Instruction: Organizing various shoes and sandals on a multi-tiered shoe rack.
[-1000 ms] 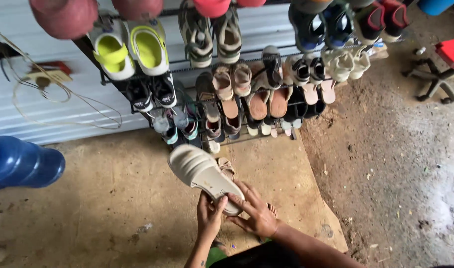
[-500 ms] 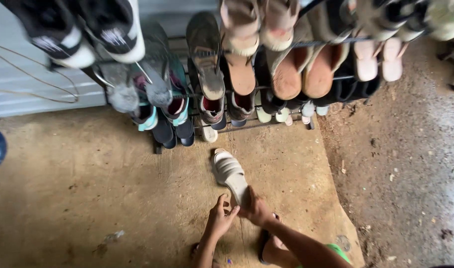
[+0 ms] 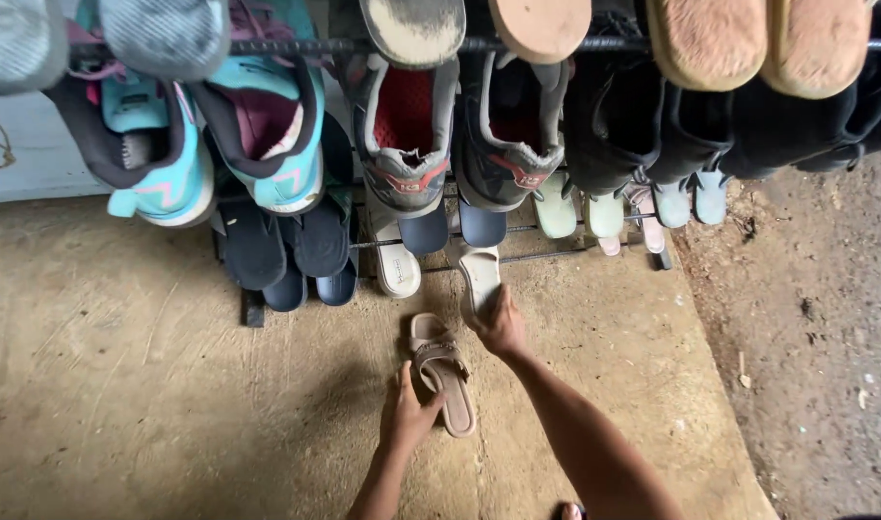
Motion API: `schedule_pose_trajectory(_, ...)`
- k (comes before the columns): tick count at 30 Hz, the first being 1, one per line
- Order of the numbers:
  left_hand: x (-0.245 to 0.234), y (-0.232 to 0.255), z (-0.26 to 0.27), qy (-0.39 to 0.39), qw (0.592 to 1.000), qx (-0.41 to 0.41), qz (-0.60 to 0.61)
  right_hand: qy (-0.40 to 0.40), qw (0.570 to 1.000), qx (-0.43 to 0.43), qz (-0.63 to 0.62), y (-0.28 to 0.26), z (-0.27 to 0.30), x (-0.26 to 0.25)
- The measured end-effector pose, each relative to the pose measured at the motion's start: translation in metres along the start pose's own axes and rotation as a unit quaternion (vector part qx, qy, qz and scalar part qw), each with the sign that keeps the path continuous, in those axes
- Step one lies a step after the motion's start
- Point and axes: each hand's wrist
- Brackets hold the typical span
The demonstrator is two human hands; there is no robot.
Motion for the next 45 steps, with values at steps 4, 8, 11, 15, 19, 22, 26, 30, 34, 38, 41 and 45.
schedule_pose_trajectory(4, 0.011, 0.008, -0.008, -0.048, 0.998, -0.006, -0.034, 0.026, 0.999, 0.002, -0.021, -0.017, -0.027, 0.014)
schedule_pose_trajectory(8, 0.031, -0.008, -0.023, -0.059, 0.995, 0.016, -0.082, 0.041, 0.999, -0.002, 0.025, 0.001, -0.064, 0.043)
schedule_pose_trajectory(11, 0.033, -0.015, -0.026, -0.041, 0.993, 0.018, -0.107, 0.04, 0.999, 0.004, 0.013, -0.018, -0.065, 0.036)
schedule_pose_trajectory(15, 0.035, -0.032, -0.028, -0.044, 0.992, -0.02, -0.118, 0.023, 0.999, 0.028, -0.003, -0.023, -0.073, 0.041)
schedule_pose_trajectory(19, 0.053, -0.063, -0.047, -0.032, 0.992, -0.016, -0.119, 0.056, 0.998, -0.02, 0.009, -0.011, -0.089, 0.057)
schedule_pose_trajectory(22, 0.054, -0.057, -0.047, -0.032, 0.993, -0.022, -0.108, 0.07, 0.997, -0.041, 0.016, -0.004, -0.095, 0.064)
schedule_pose_trajectory(26, 0.039, -0.023, -0.032, -0.054, 0.992, -0.039, -0.11, 0.078, 0.996, -0.037, 0.021, 0.0, -0.101, 0.071)
schedule_pose_trajectory(30, 0.048, -0.027, -0.038, -0.07, 0.992, -0.054, -0.091, 0.07, 0.997, -0.017, 0.014, -0.01, -0.097, 0.065)
schedule_pose_trajectory(34, 0.067, -0.051, -0.053, -0.032, 0.995, -0.024, -0.087, 0.072, 0.997, -0.016, 0.009, -0.014, -0.096, 0.068)
schedule_pose_trajectory(38, 0.072, -0.054, -0.056, -0.02, 0.996, -0.014, -0.08, 0.065, 0.998, -0.023, 0.013, -0.014, -0.098, 0.066)
schedule_pose_trajectory(41, 0.065, -0.04, -0.048, -0.023, 0.997, -0.023, -0.066, 0.048, 0.998, -0.015, 0.024, -0.025, -0.088, 0.048)
schedule_pose_trajectory(45, 0.082, -0.056, -0.065, -0.011, 1.0, -0.015, -0.001, 0.075, 0.997, -0.008, 0.009, -0.013, -0.066, 0.043)
Point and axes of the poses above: each hand's wrist, its own z-axis away from the middle knuckle, its own x-axis out of the palm, y = z × x, and after that the axes turned 2 degrees about -z, right-handed
